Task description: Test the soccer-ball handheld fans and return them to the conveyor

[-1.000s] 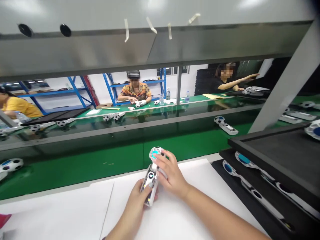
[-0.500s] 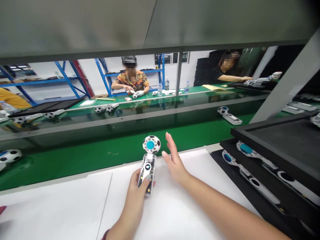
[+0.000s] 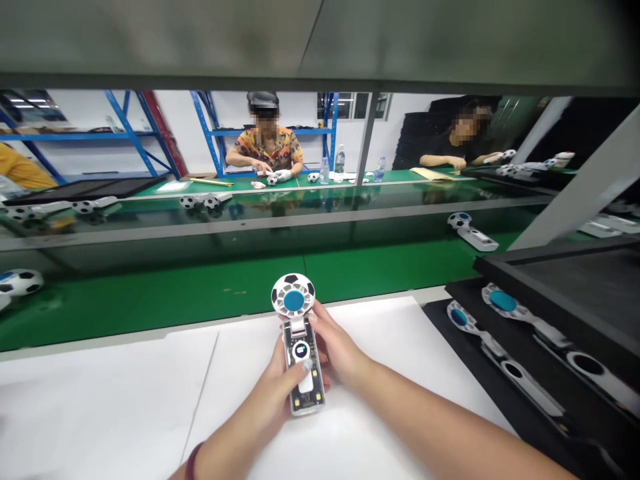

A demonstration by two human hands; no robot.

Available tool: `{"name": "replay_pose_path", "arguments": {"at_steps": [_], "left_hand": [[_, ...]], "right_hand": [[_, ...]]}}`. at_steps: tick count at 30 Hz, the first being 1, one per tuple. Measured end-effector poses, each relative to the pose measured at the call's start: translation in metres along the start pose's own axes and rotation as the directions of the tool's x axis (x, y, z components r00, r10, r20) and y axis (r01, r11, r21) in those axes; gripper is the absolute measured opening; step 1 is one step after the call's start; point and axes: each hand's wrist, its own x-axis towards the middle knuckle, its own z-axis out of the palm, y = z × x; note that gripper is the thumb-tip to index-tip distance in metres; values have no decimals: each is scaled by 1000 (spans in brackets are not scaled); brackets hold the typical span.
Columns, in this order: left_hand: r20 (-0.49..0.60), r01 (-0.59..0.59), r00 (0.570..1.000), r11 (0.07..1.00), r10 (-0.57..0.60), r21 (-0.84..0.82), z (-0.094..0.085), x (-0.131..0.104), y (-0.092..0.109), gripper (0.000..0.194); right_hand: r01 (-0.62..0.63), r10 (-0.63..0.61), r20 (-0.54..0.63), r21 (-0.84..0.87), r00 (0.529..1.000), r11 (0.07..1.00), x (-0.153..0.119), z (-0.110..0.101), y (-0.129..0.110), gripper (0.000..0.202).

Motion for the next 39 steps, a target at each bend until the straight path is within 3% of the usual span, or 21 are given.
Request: {"name": "replay_pose_path", "arguments": {"at_steps": [6, 11, 20, 34, 39], "left_hand": [[-12, 34, 999, 998, -33, 56, 3, -1, 1, 64], [-44, 42, 998, 999, -41, 20, 6, -3, 3, 64], [-23, 43, 999, 998, -42, 53, 4, -4, 5, 69], [130, 32, 991, 997, -40, 67, -6, -2, 3, 69], [126, 29, 991, 998, -37, 59, -6, -2, 3, 67]], "right_hand": [[-61, 59, 56, 42, 997, 997, 1, 2, 1, 48], [24, -33, 96, 101, 995, 995, -3, 5, -2, 42], [37, -44, 95, 70, 995, 997, -6, 9, -9, 48], [14, -16, 81, 20, 997, 1000, -5, 3, -7, 42], [-5, 5, 85, 5, 996, 1000, -5, 3, -7, 41]]}}
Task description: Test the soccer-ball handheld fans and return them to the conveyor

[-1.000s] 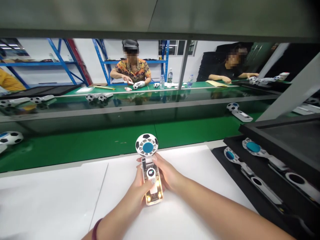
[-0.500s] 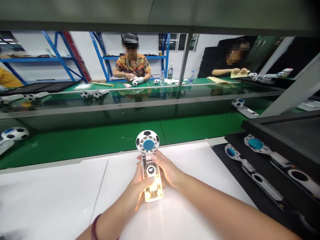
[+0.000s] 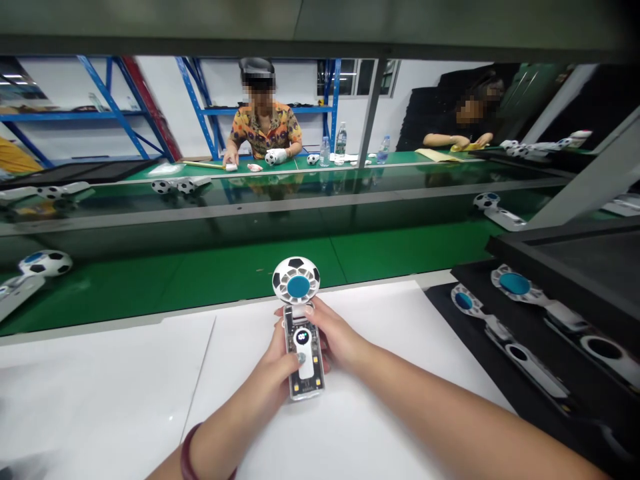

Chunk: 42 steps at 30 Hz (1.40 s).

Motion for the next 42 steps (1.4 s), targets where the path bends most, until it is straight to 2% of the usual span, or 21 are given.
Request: {"name": "replay_pose_path", "arguments": {"at_steps": [3, 5, 13, 18, 23, 29, 32, 35, 39, 42], "left_hand": [[-23, -2, 1000, 1000, 2, 17, 3, 0, 1, 63], [-40, -5, 999, 999, 6, 33, 5, 0, 2, 63], [-30, 12, 1000, 991, -8, 135, 4, 0, 4, 72], [-28, 4, 1000, 991, -1, 134, 4, 0, 5, 72], [-10, -12, 1000, 991, 14, 131, 5, 0, 5, 70], [-40, -3, 999, 994, 8, 108, 3, 0, 4, 70], [-29, -22, 999, 995, 25, 93, 2, 0, 2, 67], [26, -68, 997, 996, 67, 52, 0, 0, 0, 58], [95, -121, 988, 993, 122, -16, -2, 0, -5, 52], [101, -145, 984, 989, 146, -23, -1, -1, -7, 52]], "right_hand": [[14, -14, -10, -4, 1000, 1000, 0, -1, 1, 43], [-28, 28, 0, -41, 1000, 999, 0, -2, 1, 46], [-29, 29, -1, -57, 1000, 998, 1, -4, 5, 44], [-34, 36, 24, -80, 999, 996, 1, -5, 4, 44], [-31, 31, 1, -57, 1000, 998, 0, -2, 0, 46], [-42, 42, 6, -81, 999, 996, -1, 0, -2, 53], [-54, 59, 54, -91, 997, 994, 2, -5, 2, 58], [-42, 44, 130, -18, 991, 999, 8, -13, 4, 65], [79, -81, 9, 169, 997, 982, 18, -25, 0, 52], [77, -76, -15, 239, 997, 968, 22, -32, -2, 49]]}}
